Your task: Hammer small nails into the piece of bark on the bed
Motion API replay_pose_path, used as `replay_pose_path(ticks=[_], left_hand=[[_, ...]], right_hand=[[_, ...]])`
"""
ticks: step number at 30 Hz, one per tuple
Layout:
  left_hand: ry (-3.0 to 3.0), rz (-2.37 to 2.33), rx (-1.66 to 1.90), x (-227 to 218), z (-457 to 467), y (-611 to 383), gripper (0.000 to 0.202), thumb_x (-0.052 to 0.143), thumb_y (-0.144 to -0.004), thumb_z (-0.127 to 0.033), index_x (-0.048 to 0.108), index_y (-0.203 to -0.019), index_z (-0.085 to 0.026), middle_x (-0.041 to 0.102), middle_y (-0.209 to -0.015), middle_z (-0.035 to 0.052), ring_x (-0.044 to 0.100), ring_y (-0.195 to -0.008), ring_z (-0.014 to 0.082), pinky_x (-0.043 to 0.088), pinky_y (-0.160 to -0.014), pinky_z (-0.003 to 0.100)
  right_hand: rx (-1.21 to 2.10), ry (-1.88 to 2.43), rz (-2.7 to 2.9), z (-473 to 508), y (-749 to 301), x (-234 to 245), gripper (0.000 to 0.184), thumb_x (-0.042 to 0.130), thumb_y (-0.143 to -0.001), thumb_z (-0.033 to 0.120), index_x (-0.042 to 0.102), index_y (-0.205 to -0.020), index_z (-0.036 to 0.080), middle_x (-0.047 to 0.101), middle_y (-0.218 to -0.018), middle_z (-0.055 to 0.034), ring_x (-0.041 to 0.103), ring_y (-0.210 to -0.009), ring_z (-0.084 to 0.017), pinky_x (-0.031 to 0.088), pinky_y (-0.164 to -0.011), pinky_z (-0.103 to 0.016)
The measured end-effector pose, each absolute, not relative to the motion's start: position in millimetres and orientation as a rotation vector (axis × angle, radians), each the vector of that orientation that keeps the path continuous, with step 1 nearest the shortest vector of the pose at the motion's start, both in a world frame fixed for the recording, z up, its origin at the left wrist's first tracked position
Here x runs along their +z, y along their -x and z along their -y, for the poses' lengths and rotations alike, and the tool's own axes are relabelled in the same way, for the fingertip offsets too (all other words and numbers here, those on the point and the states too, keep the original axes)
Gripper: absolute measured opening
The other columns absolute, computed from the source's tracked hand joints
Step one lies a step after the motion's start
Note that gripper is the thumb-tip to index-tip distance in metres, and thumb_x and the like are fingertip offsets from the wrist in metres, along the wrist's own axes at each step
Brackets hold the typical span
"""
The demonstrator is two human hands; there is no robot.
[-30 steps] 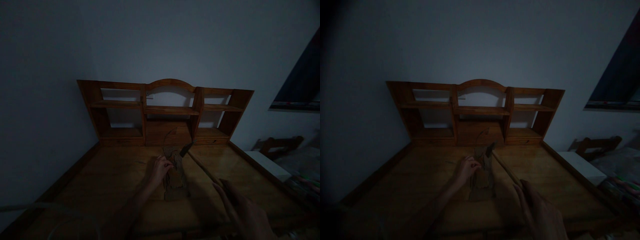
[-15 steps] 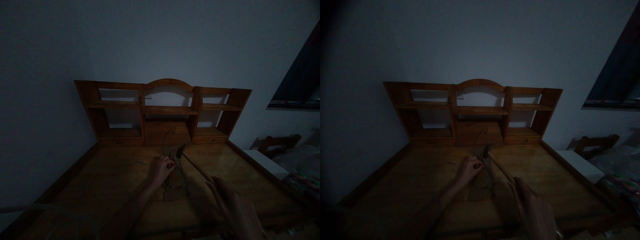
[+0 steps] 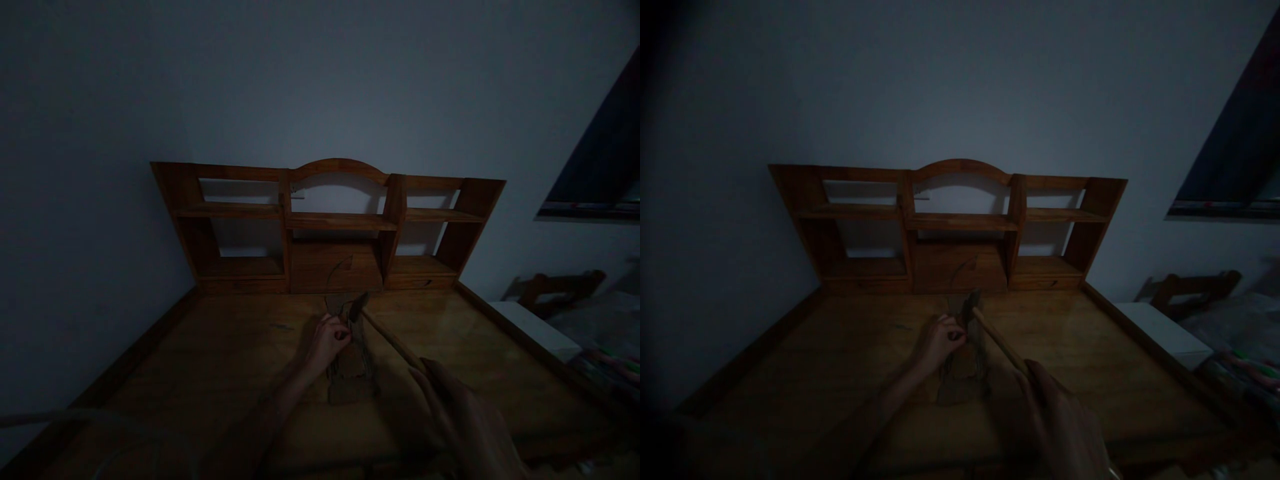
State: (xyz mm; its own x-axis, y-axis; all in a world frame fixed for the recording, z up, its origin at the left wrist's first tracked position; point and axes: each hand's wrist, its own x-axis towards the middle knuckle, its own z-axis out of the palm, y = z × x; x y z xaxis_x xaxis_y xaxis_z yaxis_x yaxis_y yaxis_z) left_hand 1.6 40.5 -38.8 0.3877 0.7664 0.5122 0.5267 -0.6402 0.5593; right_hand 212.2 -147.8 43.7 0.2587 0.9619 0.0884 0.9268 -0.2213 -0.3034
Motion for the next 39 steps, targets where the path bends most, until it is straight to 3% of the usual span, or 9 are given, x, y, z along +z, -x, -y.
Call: replay_pose_path(ticks=[13,21,26,39], left_hand=[[-2.362,-1.208,1.071,-31,-42,11,0.008,0.067,-0.076,-0.023,0.074,-0.078,-0.024,0.060,-0.071,0.0024,0.050,-0.079,0.0157,0.035,-0.069,0.025],[-2.160,-1.350,1.139,-35,-55,13,0.014,0.065,-0.076,-0.032,0.074,-0.081,-0.022,0.059,-0.068,0.0012,0.051,-0.070,0.0132,0.034,-0.062,0.023],[-2.085,-1.306,1.173,-43,-64,4,0.018,0.066,-0.075,-0.036,0.073,-0.079,-0.020,0.058,-0.068,0.0004,0.050,-0.067,0.0114,0.033,-0.059,0.021],[-2.281,-1.180,1.208,-28,-51,-6,0.010,0.060,-0.077,-0.019,0.070,-0.077,-0.019,0.053,-0.070,0.0007,0.049,-0.075,0.0130,0.034,-0.067,0.023]], right_hand=[[0.125,2.141,1.743,138,-208,41,0.033,0.028,-0.092,0.052,0.050,-0.113,0.037,0.070,-0.084,0.0011,0.066,-0.083,-0.025,0.043,-0.064,-0.033],[0.120,2.163,1.706,139,-213,42,0.039,0.028,-0.091,0.055,0.049,-0.118,0.035,0.070,-0.093,-0.0017,0.065,-0.088,-0.028,0.043,-0.066,-0.034],[0.082,2.182,1.700,141,-219,40,0.039,0.028,-0.092,0.054,0.051,-0.115,0.034,0.070,-0.084,-0.0021,0.066,-0.082,-0.028,0.041,-0.063,-0.034],[0.071,2.128,1.701,136,-212,48,0.038,0.027,-0.091,0.058,0.052,-0.108,0.035,0.070,-0.083,0.0002,0.066,-0.082,-0.028,0.039,-0.061,-0.033]])
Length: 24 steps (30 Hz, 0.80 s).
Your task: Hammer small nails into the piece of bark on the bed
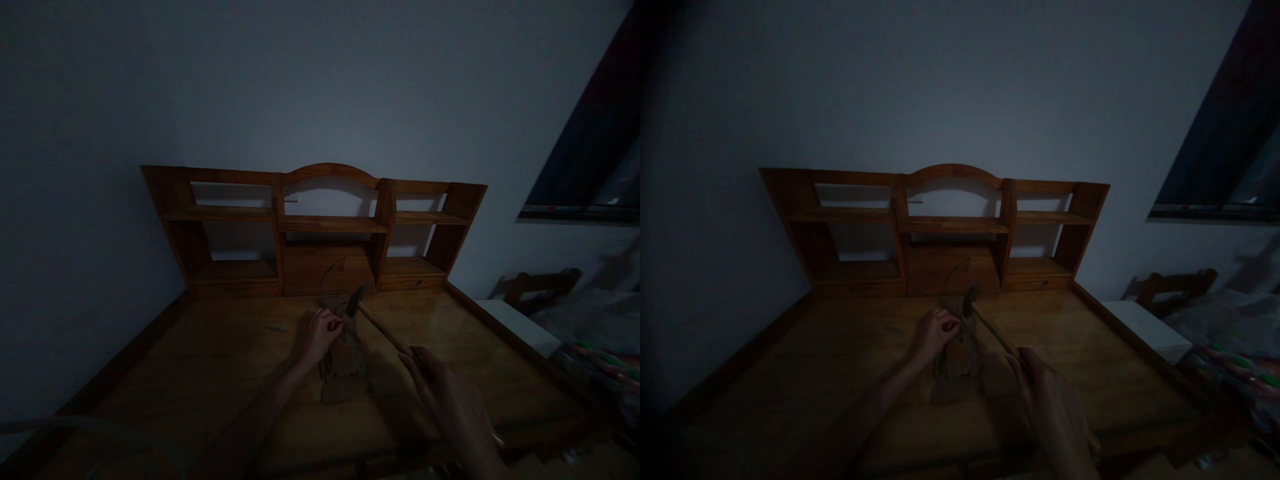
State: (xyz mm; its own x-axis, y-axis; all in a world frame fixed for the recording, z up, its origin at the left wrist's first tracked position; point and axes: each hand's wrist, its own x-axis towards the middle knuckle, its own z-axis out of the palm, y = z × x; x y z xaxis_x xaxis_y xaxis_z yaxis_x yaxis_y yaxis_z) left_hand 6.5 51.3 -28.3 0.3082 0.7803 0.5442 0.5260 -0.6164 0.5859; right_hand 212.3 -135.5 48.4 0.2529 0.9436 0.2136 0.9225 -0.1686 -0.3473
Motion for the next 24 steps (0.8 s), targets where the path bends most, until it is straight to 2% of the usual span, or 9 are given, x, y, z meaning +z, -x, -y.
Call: replay_pose_path(ticks=[7,12,17,24], left_hand=[[-2.288,-1.173,1.195,-31,-55,-7,0.010,0.060,-0.077,-0.019,0.069,-0.077,-0.018,0.054,-0.068,0.0005,0.047,-0.073,0.0130,0.033,-0.067,0.024],[-2.321,-1.233,1.127,-28,-54,-8,0.012,0.060,-0.075,-0.019,0.065,-0.064,-0.017,0.053,-0.067,0.0011,0.047,-0.076,0.0140,0.033,-0.067,0.024],[-2.295,-1.202,1.130,-33,-55,-8,0.014,0.058,-0.079,-0.023,0.071,-0.077,-0.020,0.054,-0.068,0.0015,0.047,-0.076,0.0142,0.034,-0.067,0.024],[-2.307,-1.207,1.155,-40,-58,-8,0.011,0.060,-0.076,-0.021,0.071,-0.075,-0.019,0.055,-0.067,0.0013,0.047,-0.074,0.0140,0.034,-0.064,0.023]], right_hand=[[0.041,2.157,1.732,130,-207,54,0.039,0.025,-0.092,0.056,0.053,-0.108,0.035,0.070,-0.081,-0.0021,0.066,-0.080,-0.030,0.038,-0.058,-0.033],[0.035,2.107,1.813,124,-210,46,0.033,0.030,-0.092,0.051,0.056,-0.101,0.033,0.069,-0.078,-0.0019,0.067,-0.078,-0.029,0.037,-0.059,-0.032],[0.035,2.044,1.763,118,-212,53,0.036,0.030,-0.092,0.055,0.056,-0.100,0.032,0.069,-0.082,-0.0018,0.066,-0.079,-0.027,0.037,-0.059,-0.030],[0.105,2.100,1.803,121,-208,52,0.039,0.026,-0.093,0.053,0.057,-0.093,0.030,0.068,-0.077,-0.0023,0.066,-0.077,-0.027,0.035,-0.055,-0.029]])
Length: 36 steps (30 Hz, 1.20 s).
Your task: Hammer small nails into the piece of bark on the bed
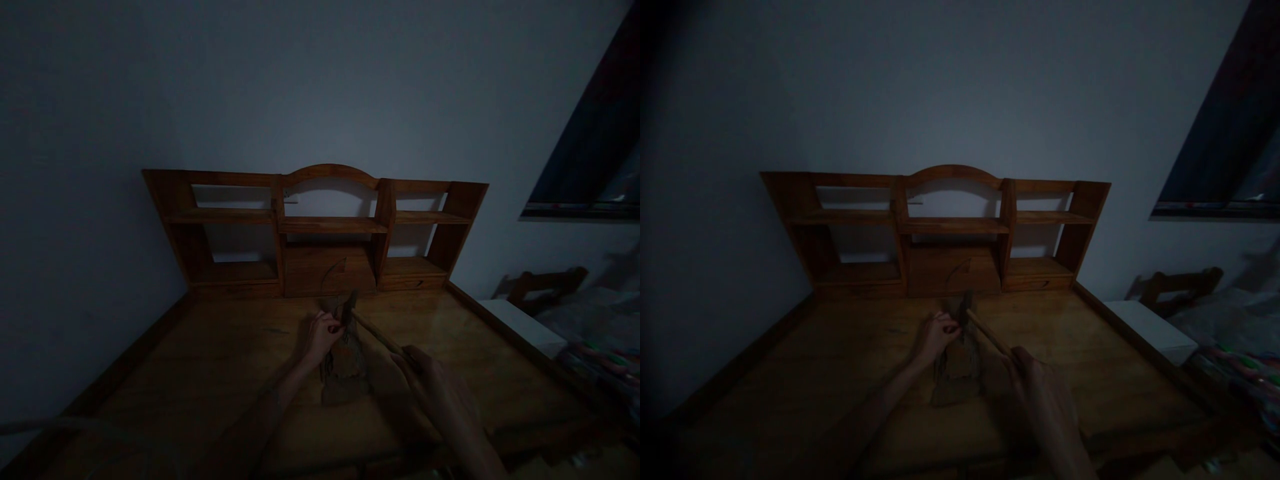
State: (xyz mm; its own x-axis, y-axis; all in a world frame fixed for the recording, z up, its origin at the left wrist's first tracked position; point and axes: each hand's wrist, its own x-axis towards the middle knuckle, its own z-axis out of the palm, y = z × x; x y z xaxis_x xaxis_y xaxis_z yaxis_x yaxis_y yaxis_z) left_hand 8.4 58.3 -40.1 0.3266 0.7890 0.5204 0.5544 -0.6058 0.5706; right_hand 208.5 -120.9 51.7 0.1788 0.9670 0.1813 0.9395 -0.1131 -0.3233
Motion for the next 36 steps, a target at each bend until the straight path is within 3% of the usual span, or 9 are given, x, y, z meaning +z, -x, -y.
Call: replay_pose_path(ticks=[8,16,23,28,36], left_hand=[[-2.303,-1.222,1.131,-38,-52,-7,0.011,0.062,-0.076,-0.020,0.073,-0.076,-0.021,0.058,-0.066,0.0022,0.049,-0.074,0.0147,0.034,-0.063,0.024],[-2.272,-1.309,1.141,-40,-68,5,0.014,0.061,-0.079,-0.029,0.074,-0.077,-0.024,0.061,-0.068,0.0015,0.051,-0.073,0.0144,0.037,-0.069,0.026],[-2.452,-1.265,1.162,-17,-52,14,0.037,0.049,-0.085,-0.015,0.063,-0.115,-0.029,0.056,-0.080,0.0040,0.048,-0.081,0.0159,0.038,-0.070,0.026],[-2.638,-1.240,1.034,-18,-42,12,0.049,0.050,-0.082,-0.008,0.058,-0.120,-0.037,0.053,-0.088,0.0035,0.046,-0.086,0.0168,0.036,-0.076,0.029],[-2.630,-1.264,1.016,-22,-43,12,0.051,0.048,-0.083,-0.009,0.054,-0.125,-0.037,0.051,-0.088,0.0028,0.046,-0.087,0.0159,0.036,-0.080,0.029]], right_hand=[[0.206,1.975,1.586,118,-218,46,0.044,0.035,-0.086,0.064,0.057,-0.107,0.032,0.070,-0.090,-0.0020,0.065,-0.088,-0.026,0.043,-0.068,-0.031],[0.232,1.955,1.521,125,-229,42,0.049,0.037,-0.085,0.064,0.060,-0.107,0.027,0.070,-0.090,-0.0053,0.065,-0.086,-0.028,0.045,-0.066,-0.030],[0.312,1.864,1.501,127,-235,32,0.046,0.041,-0.085,0.059,0.065,-0.102,0.023,0.070,-0.085,-0.0055,0.066,-0.081,-0.025,0.047,-0.062,-0.027],[0.402,1.790,1.474,124,-239,25,0.045,0.042,-0.085,0.057,0.066,-0.099,0.021,0.070,-0.085,-0.0064,0.066,-0.081,-0.024,0.047,-0.061,-0.026],[0.481,1.771,1.467,125,-247,15,0.048,0.041,-0.085,0.058,0.064,-0.102,0.020,0.070,-0.086,-0.0068,0.066,-0.083,-0.026,0.047,-0.069,-0.029]])
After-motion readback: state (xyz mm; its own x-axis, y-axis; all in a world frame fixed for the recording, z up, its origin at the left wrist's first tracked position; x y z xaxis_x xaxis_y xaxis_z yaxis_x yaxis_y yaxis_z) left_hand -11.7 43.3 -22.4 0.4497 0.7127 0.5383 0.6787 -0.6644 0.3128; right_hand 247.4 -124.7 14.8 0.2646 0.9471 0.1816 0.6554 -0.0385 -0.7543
